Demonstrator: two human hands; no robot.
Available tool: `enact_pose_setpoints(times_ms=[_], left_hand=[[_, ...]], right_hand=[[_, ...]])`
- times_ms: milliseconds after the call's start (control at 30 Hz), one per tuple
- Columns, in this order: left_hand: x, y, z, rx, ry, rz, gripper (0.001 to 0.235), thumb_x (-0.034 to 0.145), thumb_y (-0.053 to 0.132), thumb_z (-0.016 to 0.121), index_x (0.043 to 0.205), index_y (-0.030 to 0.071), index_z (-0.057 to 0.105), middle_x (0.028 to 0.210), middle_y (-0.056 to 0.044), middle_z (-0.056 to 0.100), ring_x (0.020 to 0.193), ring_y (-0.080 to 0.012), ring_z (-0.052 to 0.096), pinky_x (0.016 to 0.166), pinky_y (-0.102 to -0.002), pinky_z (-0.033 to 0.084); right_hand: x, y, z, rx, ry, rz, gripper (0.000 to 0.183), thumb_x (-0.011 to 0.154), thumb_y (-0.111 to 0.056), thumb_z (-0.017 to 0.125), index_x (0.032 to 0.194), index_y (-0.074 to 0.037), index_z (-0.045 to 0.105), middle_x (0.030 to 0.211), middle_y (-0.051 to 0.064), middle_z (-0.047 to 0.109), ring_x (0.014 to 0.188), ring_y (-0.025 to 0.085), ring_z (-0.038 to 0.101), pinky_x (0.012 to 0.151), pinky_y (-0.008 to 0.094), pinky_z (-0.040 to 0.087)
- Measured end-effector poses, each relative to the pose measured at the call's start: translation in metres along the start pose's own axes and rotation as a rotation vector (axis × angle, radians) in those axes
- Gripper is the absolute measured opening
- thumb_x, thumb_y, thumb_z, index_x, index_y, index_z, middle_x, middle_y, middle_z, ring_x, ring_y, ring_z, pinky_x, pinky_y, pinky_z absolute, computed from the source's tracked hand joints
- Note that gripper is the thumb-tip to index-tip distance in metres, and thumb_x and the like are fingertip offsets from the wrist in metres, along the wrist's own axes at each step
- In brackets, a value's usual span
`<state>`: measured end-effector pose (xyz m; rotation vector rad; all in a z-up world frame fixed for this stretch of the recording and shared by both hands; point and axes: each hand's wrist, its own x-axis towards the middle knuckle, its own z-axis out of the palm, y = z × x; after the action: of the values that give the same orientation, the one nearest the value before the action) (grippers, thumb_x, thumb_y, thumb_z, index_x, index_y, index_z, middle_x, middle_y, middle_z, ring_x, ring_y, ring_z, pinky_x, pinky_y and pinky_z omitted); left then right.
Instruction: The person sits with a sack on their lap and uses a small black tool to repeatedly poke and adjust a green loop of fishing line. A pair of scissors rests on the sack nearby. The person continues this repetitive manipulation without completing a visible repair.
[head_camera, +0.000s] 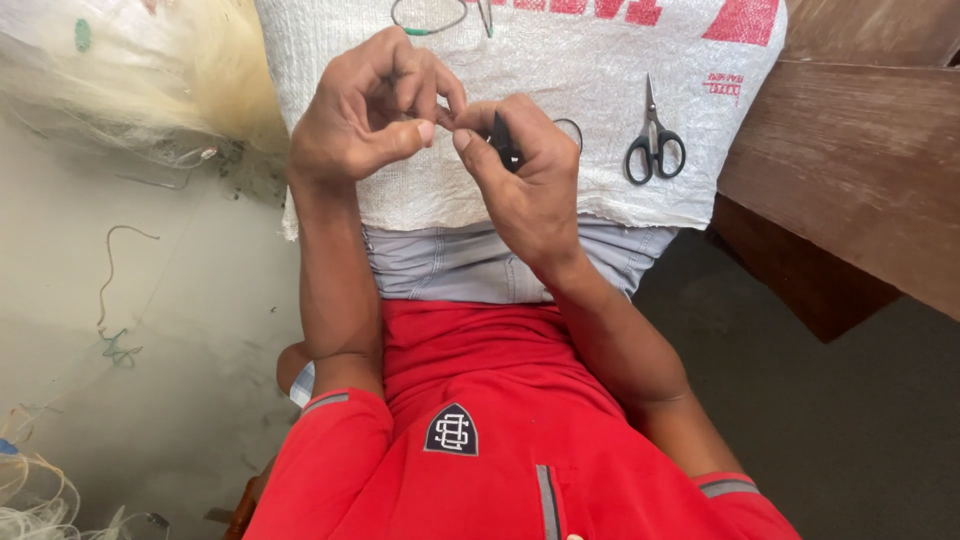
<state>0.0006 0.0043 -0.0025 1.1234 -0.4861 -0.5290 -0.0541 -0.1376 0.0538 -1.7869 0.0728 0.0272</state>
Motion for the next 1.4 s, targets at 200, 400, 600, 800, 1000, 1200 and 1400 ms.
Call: enact_pose_setpoints(times_ms=[200, 400, 600, 800, 1000, 1200, 1400], left_hand=[[0.0, 0.001, 0.0, 0.052, -0.023, -0.013, 0.024, 0.064, -0.01, 0.047, 0.072, 0.008, 0.034, 0.065, -0.002, 0.039, 0.08, -0.0206, 0.053, 0.068, -0.023, 0.041], [-0.001, 0.004, -0.002, 0.097, -0.058, -0.031, 0.025, 0.066, -0.009, 0.05, 0.074, 0.009, 0.035, 0.064, -0.001, 0.041, 0.079, -0.018, 0.054, 0.056, -0.018, 0.034], [-0.001, 0.004, -0.006, 0.065, -0.122, -0.039, 0.025, 0.066, -0.011, 0.049, 0.074, 0.007, 0.033, 0.065, -0.003, 0.04, 0.083, -0.0189, 0.052, 0.06, -0.019, 0.036], [-0.004, 0.002, -0.007, 0.08, -0.157, -0.047, 0.024, 0.065, -0.011, 0.048, 0.073, 0.007, 0.034, 0.064, -0.002, 0.04, 0.082, -0.0183, 0.052, 0.06, -0.019, 0.035], [-0.005, 0.011, -0.005, 0.175, -0.135, -0.083, 0.023, 0.063, -0.008, 0.051, 0.068, 0.005, 0.033, 0.078, -0.009, 0.052, 0.053, -0.006, 0.036, 0.042, -0.016, 0.023], [-0.007, 0.008, -0.008, 0.215, -0.153, -0.002, 0.021, 0.063, -0.009, 0.051, 0.068, 0.004, 0.036, 0.061, -0.003, 0.042, 0.068, -0.0157, 0.053, 0.049, -0.019, 0.029], [-0.008, 0.012, -0.005, 0.126, -0.134, -0.051, 0.023, 0.064, -0.008, 0.048, 0.068, 0.006, 0.032, 0.077, -0.009, 0.05, 0.068, -0.0121, 0.048, 0.049, -0.017, 0.027]], right_hand=[[-0.004, 0.0, 0.004, -0.04, -0.009, 0.016, 0.004, 0.073, 0.005, 0.049, 0.074, 0.001, 0.048, 0.067, 0.003, 0.038, 0.055, 0.01, 0.033, 0.051, 0.022, 0.03], [-0.005, 0.001, 0.007, -0.047, -0.015, -0.008, 0.004, 0.074, 0.005, 0.048, 0.076, 0.001, 0.048, 0.069, 0.004, 0.039, 0.057, 0.011, 0.032, 0.053, 0.022, 0.029], [-0.005, 0.003, 0.011, -0.11, -0.012, -0.059, 0.007, 0.072, 0.007, 0.048, 0.074, 0.001, 0.047, 0.068, 0.005, 0.039, 0.057, 0.012, 0.032, 0.052, 0.023, 0.029], [-0.009, 0.009, 0.013, -0.146, -0.005, -0.119, 0.011, 0.069, 0.01, 0.049, 0.075, 0.001, 0.049, 0.068, 0.005, 0.04, 0.056, 0.013, 0.032, 0.051, 0.024, 0.029], [-0.011, 0.012, 0.016, -0.159, -0.006, -0.159, 0.012, 0.068, 0.01, 0.048, 0.075, 0.0, 0.049, 0.067, 0.006, 0.042, 0.057, 0.014, 0.033, 0.052, 0.024, 0.03], [-0.013, 0.016, 0.018, -0.155, -0.021, -0.189, 0.014, 0.066, 0.012, 0.048, 0.074, 0.0, 0.049, 0.066, 0.005, 0.041, 0.055, 0.012, 0.032, 0.05, 0.023, 0.029], [-0.017, 0.016, 0.008, 0.254, -0.091, 0.17, 0.007, 0.076, 0.001, 0.042, 0.077, -0.005, 0.046, 0.066, -0.002, 0.038, 0.051, 0.004, 0.031, 0.046, 0.016, 0.026]])
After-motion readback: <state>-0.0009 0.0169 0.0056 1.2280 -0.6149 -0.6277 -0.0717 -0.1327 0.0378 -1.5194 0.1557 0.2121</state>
